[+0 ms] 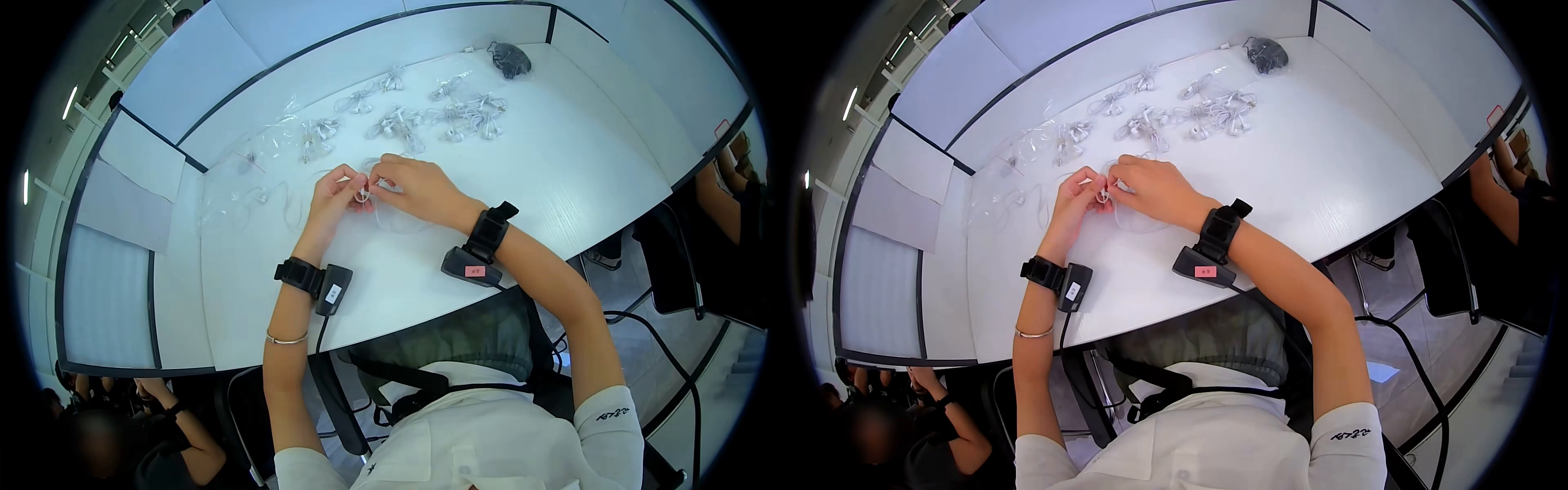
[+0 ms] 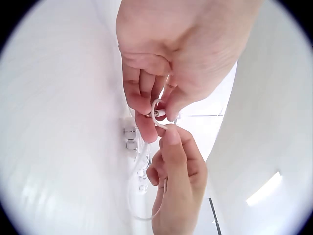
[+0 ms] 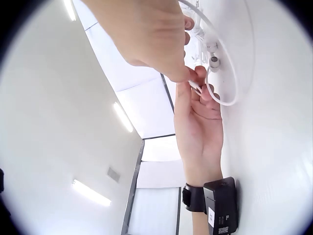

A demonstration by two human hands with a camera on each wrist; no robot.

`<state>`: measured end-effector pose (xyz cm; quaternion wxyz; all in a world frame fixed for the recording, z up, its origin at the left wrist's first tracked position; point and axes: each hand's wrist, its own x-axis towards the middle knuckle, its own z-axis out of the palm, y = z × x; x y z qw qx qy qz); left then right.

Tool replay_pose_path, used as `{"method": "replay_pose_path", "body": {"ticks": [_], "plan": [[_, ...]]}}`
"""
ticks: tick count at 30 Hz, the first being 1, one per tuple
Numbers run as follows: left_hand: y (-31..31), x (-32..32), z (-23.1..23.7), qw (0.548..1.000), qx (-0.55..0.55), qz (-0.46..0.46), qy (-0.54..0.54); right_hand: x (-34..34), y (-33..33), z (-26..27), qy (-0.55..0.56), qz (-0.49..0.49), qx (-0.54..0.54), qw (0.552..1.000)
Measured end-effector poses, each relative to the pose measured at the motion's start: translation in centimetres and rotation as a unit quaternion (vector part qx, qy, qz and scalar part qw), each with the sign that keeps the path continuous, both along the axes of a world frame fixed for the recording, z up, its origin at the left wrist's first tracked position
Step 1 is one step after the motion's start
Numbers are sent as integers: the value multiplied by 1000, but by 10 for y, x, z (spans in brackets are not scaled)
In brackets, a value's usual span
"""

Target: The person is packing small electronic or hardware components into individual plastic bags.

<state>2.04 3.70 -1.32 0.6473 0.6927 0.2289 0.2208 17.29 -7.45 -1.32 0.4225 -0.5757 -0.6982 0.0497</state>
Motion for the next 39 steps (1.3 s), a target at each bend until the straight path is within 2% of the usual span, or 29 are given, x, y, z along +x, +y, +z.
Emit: {"method": "replay_pose_path", "body": {"ticks": [3,6,12,16,22,37,39], "plan": [[-4,1,3,1000,-4,-16,23,-1,0,0,31,-13,20,999],[-7,0,5,1000,-19,-13,19,-1,-3,10,40,-47,-52,997],[-4,0,3,998,-19,49,-28,2,-3,12,41,-84,-49,994],[-6,1,6,999,-25,37,-21,3,-2,11,2,-113,-1,994],[-6,3,-1,1000,-15,-4,-12,3,-2,12,19,-44,36,998],[-10,3,4,998,-46,-39,2,3,-1,9,-3,-27,33,999],[-11,3,4,997,-69,-41,8,0,-1,7,16,-50,33,998]]}}
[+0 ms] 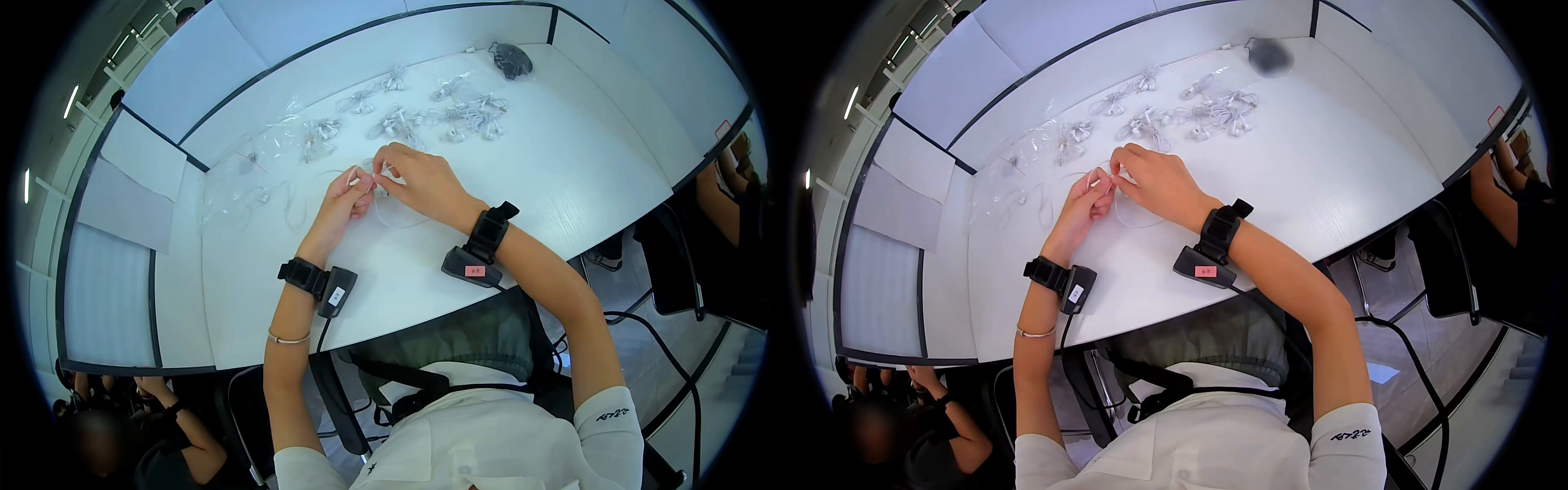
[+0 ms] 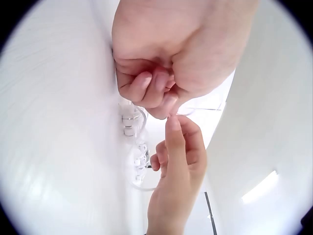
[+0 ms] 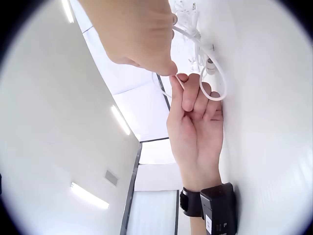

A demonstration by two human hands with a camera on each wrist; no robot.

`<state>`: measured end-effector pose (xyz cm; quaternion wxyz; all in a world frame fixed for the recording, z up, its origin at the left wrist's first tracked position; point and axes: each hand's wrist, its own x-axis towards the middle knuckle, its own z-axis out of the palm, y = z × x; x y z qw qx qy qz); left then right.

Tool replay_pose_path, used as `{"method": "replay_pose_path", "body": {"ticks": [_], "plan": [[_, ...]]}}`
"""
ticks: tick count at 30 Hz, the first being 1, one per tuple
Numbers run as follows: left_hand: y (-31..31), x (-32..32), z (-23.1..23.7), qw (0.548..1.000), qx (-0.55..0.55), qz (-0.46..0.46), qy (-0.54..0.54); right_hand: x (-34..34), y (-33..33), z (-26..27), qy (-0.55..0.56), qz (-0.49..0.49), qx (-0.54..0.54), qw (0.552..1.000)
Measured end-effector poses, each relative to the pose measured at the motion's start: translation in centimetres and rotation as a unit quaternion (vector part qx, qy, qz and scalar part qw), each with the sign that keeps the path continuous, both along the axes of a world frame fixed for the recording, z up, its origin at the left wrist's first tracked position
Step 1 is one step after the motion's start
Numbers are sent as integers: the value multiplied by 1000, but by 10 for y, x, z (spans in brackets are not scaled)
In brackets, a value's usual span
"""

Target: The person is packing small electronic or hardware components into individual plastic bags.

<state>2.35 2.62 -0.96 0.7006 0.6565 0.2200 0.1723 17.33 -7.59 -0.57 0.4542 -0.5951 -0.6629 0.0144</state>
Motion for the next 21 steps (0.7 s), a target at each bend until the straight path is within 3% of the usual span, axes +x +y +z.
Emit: {"method": "replay_pose_path", "body": {"ticks": [7,13,21], "plan": [[5,-4,2,997,-49,-53,30,-3,-4,8,41,4,-31,999],[5,-5,5,994,-79,-67,35,2,-2,3,-39,27,-21,999],[-3,-2,14,994,-71,-50,60,7,0,3,-48,39,-13,998]]}}
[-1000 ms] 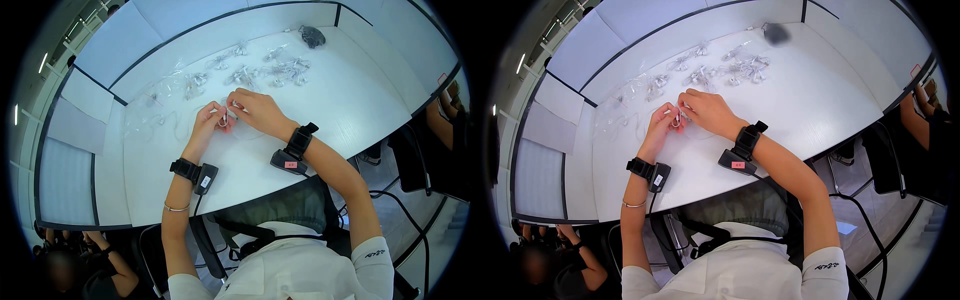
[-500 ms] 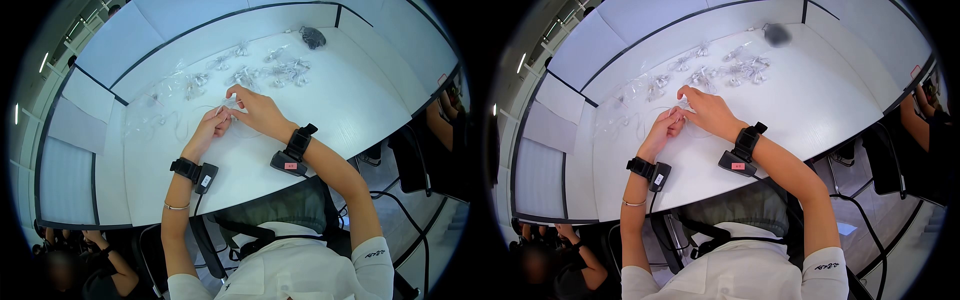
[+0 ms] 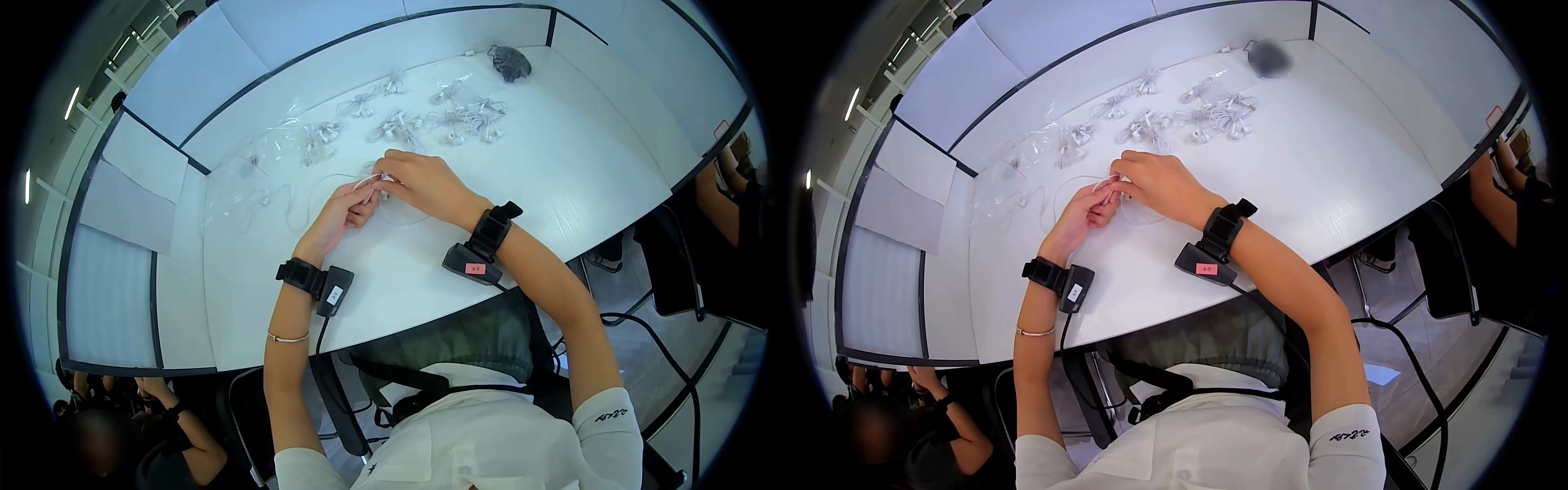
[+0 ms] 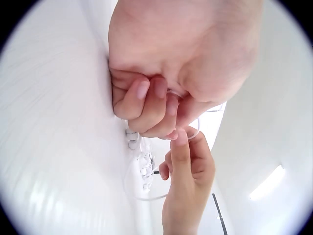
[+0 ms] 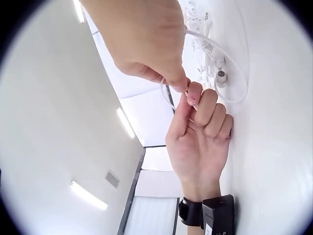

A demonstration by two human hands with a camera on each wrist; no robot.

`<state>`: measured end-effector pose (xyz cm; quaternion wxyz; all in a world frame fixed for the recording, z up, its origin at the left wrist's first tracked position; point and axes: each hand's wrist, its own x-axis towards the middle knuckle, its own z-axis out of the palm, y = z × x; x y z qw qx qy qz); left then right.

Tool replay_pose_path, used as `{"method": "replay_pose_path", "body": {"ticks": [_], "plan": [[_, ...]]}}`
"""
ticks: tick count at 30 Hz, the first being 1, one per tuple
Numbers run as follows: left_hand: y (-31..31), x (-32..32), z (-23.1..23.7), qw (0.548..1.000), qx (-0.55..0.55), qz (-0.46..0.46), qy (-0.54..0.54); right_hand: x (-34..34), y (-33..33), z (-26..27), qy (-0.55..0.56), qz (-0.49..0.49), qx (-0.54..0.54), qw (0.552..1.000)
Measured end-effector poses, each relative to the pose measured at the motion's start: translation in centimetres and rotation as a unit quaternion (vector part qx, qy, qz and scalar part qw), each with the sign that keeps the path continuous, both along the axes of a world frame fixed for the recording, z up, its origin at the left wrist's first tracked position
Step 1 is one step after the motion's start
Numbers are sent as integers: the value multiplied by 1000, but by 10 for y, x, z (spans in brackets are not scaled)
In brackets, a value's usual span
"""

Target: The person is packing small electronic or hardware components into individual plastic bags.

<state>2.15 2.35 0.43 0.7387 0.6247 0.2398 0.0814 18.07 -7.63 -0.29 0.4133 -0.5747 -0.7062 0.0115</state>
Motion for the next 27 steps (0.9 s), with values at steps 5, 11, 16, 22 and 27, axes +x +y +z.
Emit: {"method": "replay_pose_path", "body": {"ticks": [5,11,16,22,27], "plan": [[7,-3,-4,999,3,-33,-18,0,2,-2,24,-6,-16,1000],[8,-2,-9,999,-27,-4,-35,0,1,-2,49,-17,-21,998],[6,0,-11,999,-2,9,-32,0,2,-3,81,-5,-19,997],[5,0,-9,999,15,-8,-32,-2,2,4,164,-7,-85,983],[4,0,-9,998,38,-1,-42,-1,10,-8,253,41,-49,965]]}}
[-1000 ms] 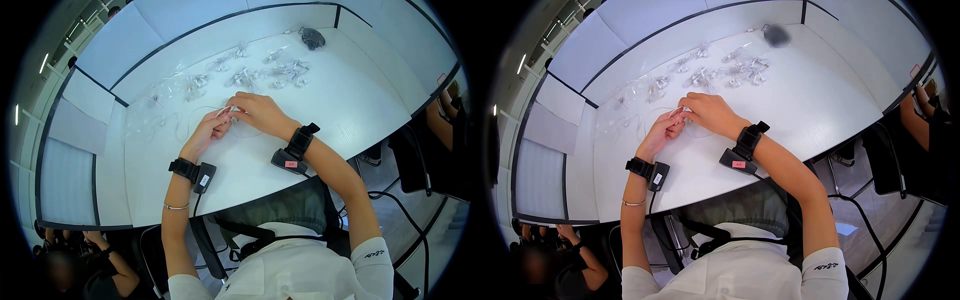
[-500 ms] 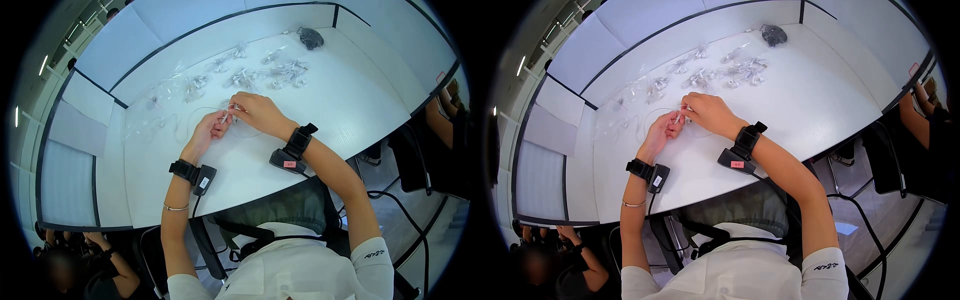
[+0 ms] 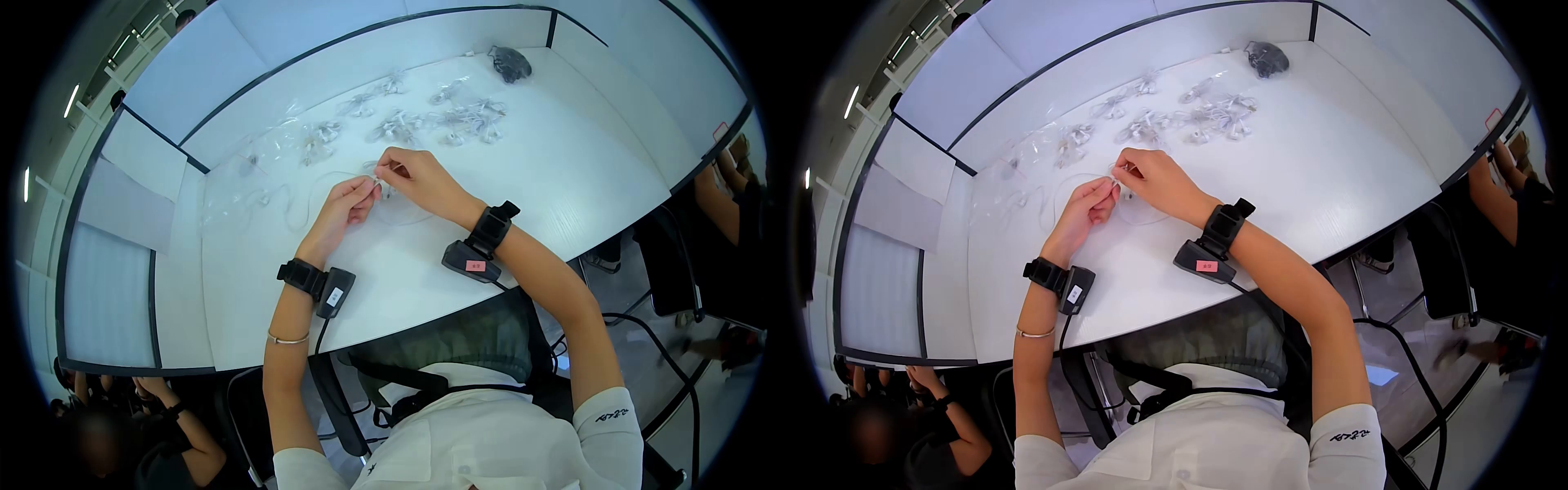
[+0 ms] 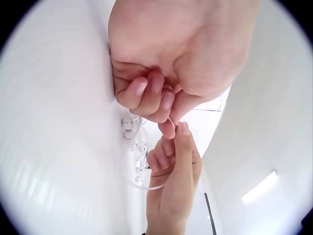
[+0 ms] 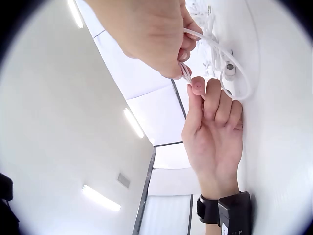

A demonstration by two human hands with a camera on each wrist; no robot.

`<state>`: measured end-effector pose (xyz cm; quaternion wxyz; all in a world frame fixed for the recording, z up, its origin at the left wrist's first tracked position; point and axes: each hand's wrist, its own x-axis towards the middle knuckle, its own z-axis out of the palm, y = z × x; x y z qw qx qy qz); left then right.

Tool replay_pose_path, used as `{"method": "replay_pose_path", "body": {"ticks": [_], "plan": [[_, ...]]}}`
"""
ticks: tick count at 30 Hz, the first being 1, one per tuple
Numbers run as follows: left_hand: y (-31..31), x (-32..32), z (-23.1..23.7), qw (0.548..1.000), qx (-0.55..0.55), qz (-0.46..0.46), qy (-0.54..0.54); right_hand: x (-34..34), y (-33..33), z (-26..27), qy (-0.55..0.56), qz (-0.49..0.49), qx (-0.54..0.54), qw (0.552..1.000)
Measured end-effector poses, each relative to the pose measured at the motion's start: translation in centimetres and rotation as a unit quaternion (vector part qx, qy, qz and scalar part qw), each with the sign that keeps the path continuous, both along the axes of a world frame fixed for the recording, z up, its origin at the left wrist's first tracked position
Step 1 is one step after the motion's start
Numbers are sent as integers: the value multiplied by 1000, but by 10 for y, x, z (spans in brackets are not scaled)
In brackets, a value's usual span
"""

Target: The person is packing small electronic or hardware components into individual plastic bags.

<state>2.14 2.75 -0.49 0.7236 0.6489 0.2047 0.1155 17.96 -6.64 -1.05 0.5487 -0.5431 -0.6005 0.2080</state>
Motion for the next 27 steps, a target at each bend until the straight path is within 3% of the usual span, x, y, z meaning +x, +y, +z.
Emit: {"method": "replay_pose_path", "body": {"ticks": [13,22,27], "plan": [[-2,3,-2,997,-52,46,-15,1,1,-1,40,12,-14,999],[-3,3,-2,1000,-20,1,-23,1,-1,5,32,-8,-5,999],[-2,3,-5,997,-24,63,-41,1,-2,6,31,-18,-10,999]]}}
